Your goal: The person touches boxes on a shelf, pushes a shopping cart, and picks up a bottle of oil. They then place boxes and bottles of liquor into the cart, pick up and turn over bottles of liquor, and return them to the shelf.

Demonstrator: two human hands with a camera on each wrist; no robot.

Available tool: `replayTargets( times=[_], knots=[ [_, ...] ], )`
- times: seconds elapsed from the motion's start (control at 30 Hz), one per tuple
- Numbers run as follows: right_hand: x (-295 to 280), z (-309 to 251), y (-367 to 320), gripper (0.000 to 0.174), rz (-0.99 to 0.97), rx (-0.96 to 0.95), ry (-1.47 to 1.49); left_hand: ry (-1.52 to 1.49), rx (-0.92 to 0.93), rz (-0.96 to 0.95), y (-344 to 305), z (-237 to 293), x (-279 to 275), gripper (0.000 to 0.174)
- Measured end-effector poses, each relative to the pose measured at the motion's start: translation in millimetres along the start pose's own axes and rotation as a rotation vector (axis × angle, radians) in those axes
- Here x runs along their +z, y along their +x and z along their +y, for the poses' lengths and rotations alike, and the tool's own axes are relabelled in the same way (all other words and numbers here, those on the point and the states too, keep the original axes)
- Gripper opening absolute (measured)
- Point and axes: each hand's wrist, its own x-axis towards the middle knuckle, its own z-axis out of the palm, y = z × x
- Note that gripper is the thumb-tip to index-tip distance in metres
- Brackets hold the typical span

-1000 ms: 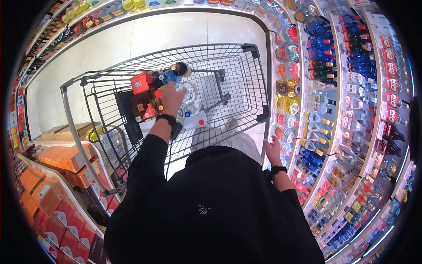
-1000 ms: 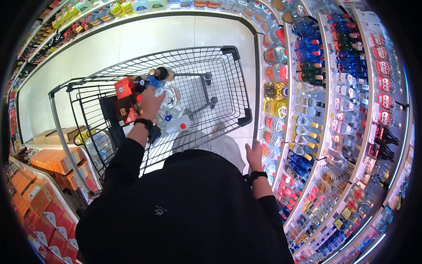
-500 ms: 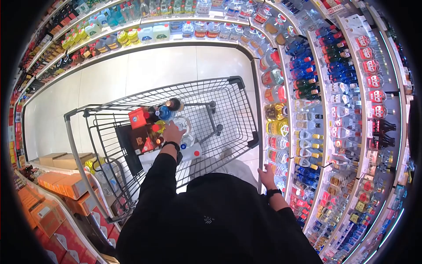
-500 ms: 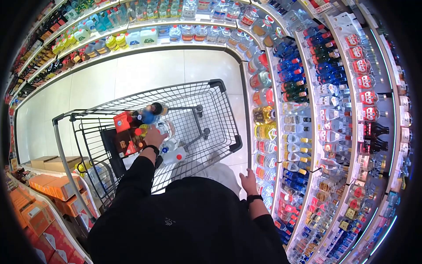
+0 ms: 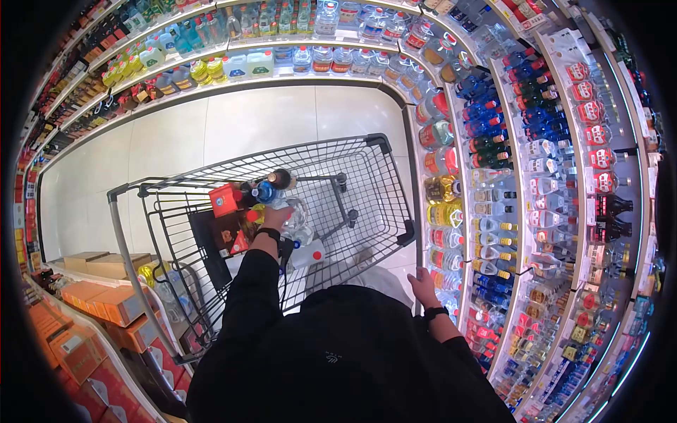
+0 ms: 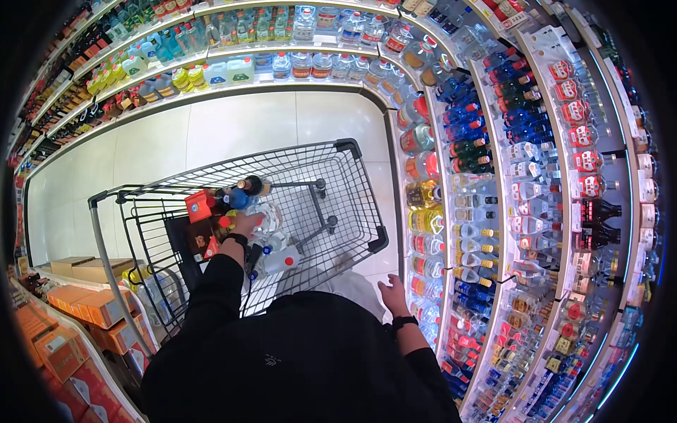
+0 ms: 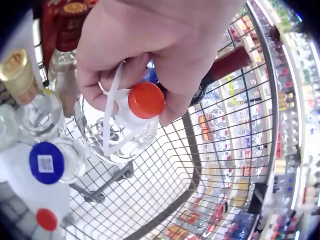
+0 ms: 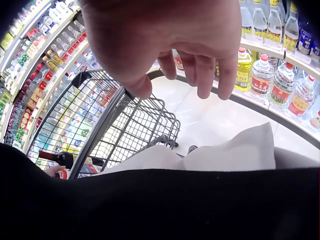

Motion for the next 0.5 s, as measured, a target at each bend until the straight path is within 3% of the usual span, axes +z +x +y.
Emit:
replayTargets(
  times=[0.07, 0.17, 0.3, 0.43, 0.5],
  knots=[
    [8.8, 7.8, 5.8, 0.054, -0.003, -0.054, 0.051, -0.447, -0.177, -0.118, -6.6, 8.2, 1.7, 0.059],
    [15.8, 11.2, 12.6, 0.053, -0.033, -0.059, 0.02, -0.522, -0.17, -0.116, -31.1, 35.2, 10.3, 0.051],
    [17.0, 0.0, 15.6, 0.052, -0.041, -0.087, 0.031, -0.287, -0.027, -0.318, -44.0, 54.8, 20.1, 0.054],
    [17.0, -28.4, 14.7, 0.05, -0.048, -0.143, 0.128, -0.051, 0.187, -0.312, -56.6, 62.9, 30.1, 0.025],
    [20.2, -37.8, 15.5, 0.049, -0.057, -0.16, 0.162, -0.02, 0.231, -0.296, -74.8, 76.5, 24.8, 0.022]
  ],
)
